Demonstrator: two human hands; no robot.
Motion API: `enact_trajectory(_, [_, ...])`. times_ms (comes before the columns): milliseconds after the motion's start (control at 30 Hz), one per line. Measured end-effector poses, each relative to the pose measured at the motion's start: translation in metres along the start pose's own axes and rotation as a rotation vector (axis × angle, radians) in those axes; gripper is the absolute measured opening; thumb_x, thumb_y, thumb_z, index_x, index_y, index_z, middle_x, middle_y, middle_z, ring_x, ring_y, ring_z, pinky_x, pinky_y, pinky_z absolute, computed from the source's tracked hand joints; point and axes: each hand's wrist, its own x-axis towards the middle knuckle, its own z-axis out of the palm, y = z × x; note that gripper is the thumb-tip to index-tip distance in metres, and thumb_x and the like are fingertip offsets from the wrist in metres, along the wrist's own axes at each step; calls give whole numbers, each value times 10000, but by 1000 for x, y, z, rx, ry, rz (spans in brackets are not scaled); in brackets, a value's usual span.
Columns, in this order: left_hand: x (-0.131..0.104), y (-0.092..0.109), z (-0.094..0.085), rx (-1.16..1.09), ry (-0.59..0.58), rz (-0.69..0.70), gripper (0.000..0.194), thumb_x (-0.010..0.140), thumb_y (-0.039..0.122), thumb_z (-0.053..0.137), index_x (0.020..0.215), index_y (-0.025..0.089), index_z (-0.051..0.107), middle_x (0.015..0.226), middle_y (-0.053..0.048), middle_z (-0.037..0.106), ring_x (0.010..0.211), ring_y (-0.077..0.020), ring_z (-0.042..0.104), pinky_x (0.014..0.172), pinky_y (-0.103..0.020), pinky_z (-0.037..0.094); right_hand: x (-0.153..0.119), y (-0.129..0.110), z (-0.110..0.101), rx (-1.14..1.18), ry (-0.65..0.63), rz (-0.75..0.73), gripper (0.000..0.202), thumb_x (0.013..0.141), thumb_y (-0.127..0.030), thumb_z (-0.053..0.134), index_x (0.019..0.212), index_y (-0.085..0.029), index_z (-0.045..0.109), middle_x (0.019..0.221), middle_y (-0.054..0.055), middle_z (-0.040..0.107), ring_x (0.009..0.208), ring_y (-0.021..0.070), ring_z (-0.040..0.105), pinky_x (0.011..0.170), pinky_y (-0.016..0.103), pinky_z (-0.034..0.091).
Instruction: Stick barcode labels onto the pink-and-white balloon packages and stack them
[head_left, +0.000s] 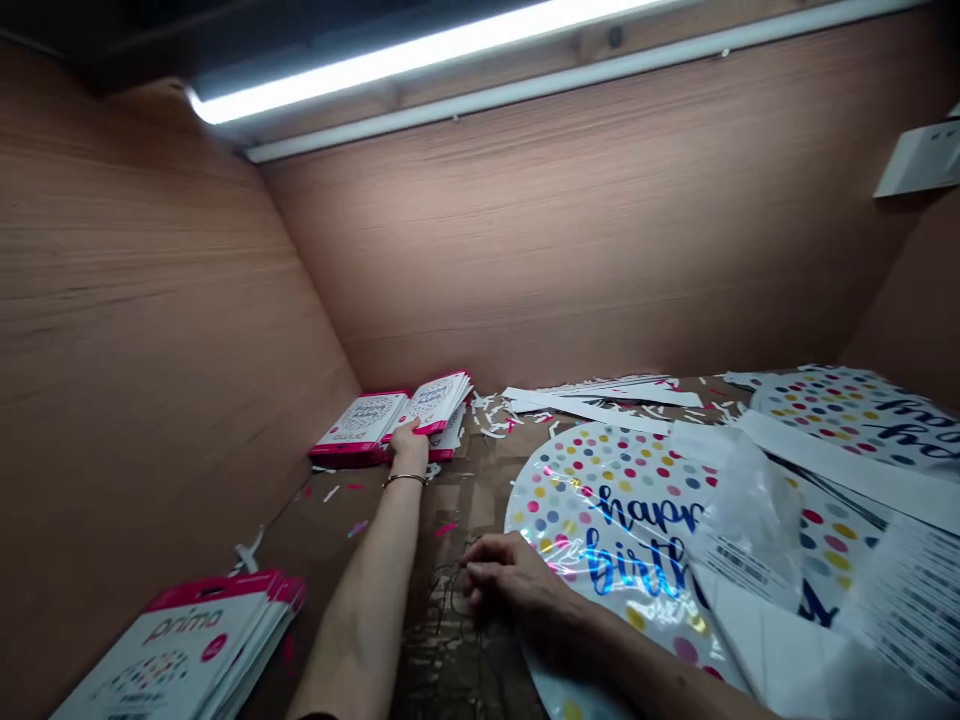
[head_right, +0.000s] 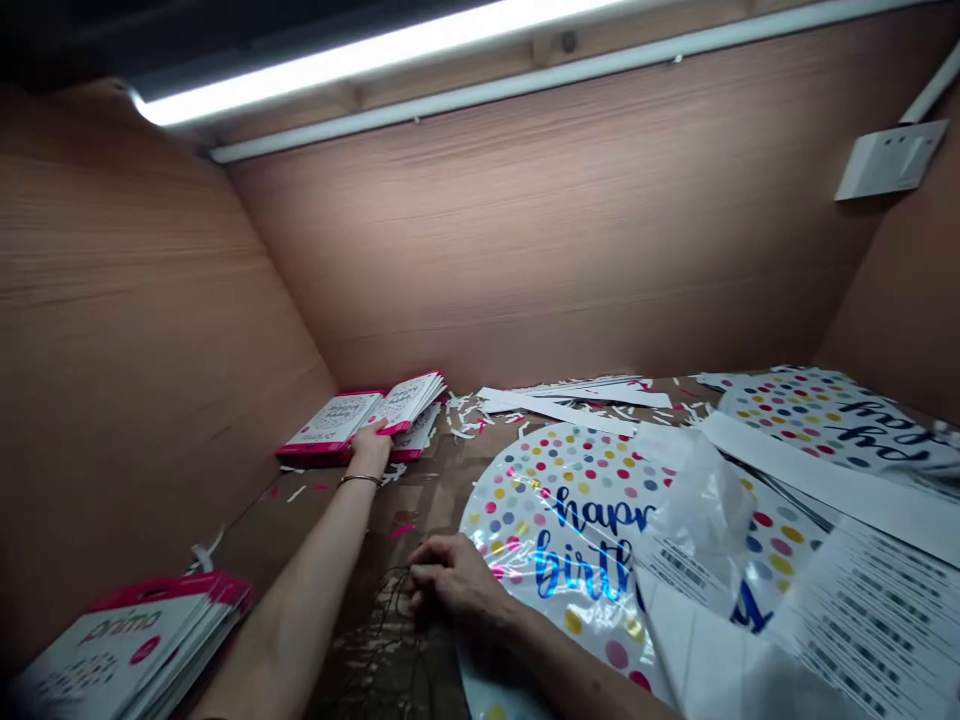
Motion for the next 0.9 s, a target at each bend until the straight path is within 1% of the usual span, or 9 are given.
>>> enact_trajectory(200, [-30, 30, -30, 80, -280, -28, 197, 794, 222, 588, 957, 113, 575, 914, -51, 615, 750, -146, 594, 653, -307, 507, -6, -15, -3, -45, 244, -168, 475, 634, -571, 579, 793, -124, 554, 669, 50, 565, 540, 147, 539, 559, 347, 473])
enact_trajectory(267, [-46, 60, -52, 118, -401, 33, 213, 643, 101, 691, 839, 92, 609, 800, -39, 643, 671, -154, 592, 612, -282, 492, -19, -44, -6, -174, 422, -416, 443, 708, -531, 551, 936, -151, 549, 848, 81, 584, 742, 181, 563, 751, 379, 456])
enact_trajectory(367, [-84, 111, -80, 231, -617, 93, 328, 422, -43, 706, 718, 84, 649, 680, -20, 656, 610, -184, 585, 575, -263, 466, -45, -97, -4, -767, 633, -973, 521, 688, -414, 636, 1131, -163, 523, 1184, 142, 508, 1115, 272, 429, 969, 448, 302])
enact_trajectory(433, [-117, 138, -89, 481, -923, 181, 273, 424, -41, 648, 657, 101, 660, 635, 14, 640, 609, -190, 575, 568, -244, 445, -60, -121, 4, -1038, 560, -1048, 539, 648, -367, 676, 1129, -162, 547, 1217, 133, 496, 1157, 296, 386, 998, 473, 241])
enact_trajectory(500, [-151, 155, -90, 784, -1232, 325, 217, 471, -21, 566, 610, 119, 657, 601, 43, 611, 591, -160, 541, 543, -203, 399, -69, -125, 15, -1087, 335, -896, 424, 631, -337, 682, 1013, -167, 612, 1058, 90, 586, 1006, 277, 495, 899, 433, 357])
enact_trajectory(567, [-179, 163, -90, 988, -1401, 428, 186, 488, -9, 533, 550, 136, 631, 515, 60, 534, 522, -121, 473, 491, -183, 337, -74, -113, 24, -903, 112, -675, 236, 637, -325, 668, 801, -157, 652, 791, 24, 618, 751, 206, 555, 681, 317, 445])
enact_trajectory(667, [-198, 157, -97, 1018, -1348, 498, 165, 493, 16, 584, 540, 172, 608, 495, 47, 497, 569, -153, 496, 537, -196, 355, -79, -81, 30, -448, 31, -462, 175, 602, -293, 695, 574, -133, 630, 560, -27, 551, 548, 129, 508, 524, 234, 406])
enact_trajectory(800, [-190, 119, -132, 519, -856, 546, 483, 435, 124, 760, 893, 191, 620, 900, -59, 623, 1027, -302, 507, 812, -304, 410, -92, -50, 23, -108, 147, -350, 153, 542, -233, 747, 662, -147, 706, 605, -5, 627, 582, 147, 556, 589, 274, 455])
enact_trajectory(900, [-186, 73, -163, 174, -692, 389, 606, 458, 316, 787, 1011, 188, 577, 1111, -117, 574, 1134, -319, 446, 853, -328, 414, -104, -42, 16, -97, 171, -348, 212, 536, -215, 748, 740, -161, 725, 659, 23, 662, 660, 194, 600, 655, 327, 483])
